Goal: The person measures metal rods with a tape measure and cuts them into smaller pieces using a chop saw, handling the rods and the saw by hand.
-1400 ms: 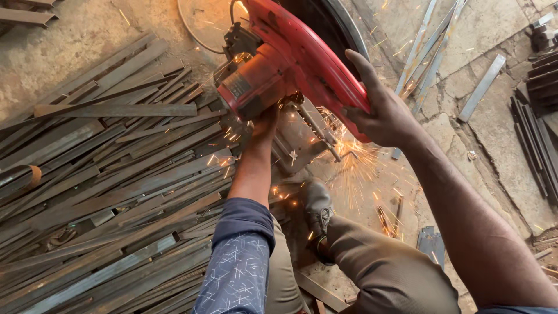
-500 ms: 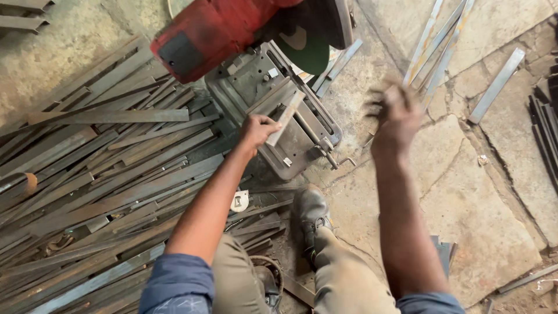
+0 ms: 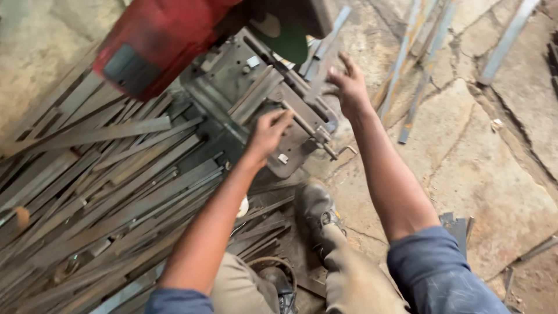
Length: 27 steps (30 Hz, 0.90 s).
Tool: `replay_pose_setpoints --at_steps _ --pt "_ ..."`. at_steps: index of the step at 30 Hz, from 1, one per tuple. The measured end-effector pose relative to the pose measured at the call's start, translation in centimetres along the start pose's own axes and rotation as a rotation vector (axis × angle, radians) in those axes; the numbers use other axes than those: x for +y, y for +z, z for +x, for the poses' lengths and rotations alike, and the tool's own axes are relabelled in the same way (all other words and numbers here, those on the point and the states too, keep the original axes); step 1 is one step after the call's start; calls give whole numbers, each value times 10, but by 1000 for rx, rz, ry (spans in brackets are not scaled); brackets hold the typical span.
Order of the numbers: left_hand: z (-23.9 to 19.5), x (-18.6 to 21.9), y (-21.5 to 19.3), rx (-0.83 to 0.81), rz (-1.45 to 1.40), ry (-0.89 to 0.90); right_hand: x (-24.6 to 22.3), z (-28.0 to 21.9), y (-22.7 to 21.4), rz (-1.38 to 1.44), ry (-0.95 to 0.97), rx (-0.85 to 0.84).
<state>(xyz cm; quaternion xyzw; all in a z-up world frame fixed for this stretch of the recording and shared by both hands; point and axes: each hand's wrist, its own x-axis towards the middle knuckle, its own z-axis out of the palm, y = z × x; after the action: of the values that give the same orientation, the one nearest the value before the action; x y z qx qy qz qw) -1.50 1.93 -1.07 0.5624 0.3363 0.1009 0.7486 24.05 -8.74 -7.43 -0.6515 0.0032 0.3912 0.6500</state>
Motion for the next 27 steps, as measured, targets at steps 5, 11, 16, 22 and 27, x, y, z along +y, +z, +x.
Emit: replay_pose_setpoints --at_steps 5,11,16,22,27 --pt "-17 0 -43 -10 51 -182 21 68 -75 -536 -310 370" --pt "-55 -21 -73 -54 238 -317 56 45 -166 -1374 -171 652" --pt "-58 -18 -59 -97 315 -168 32 18 -161 -1168 70 568" --pt "-58 30 -19 -112 539 -84 -36 -82 -103 -249 243 142" --pt "-30 24 -6 -116 543 -75 18 -205 6 -280 153 -556"
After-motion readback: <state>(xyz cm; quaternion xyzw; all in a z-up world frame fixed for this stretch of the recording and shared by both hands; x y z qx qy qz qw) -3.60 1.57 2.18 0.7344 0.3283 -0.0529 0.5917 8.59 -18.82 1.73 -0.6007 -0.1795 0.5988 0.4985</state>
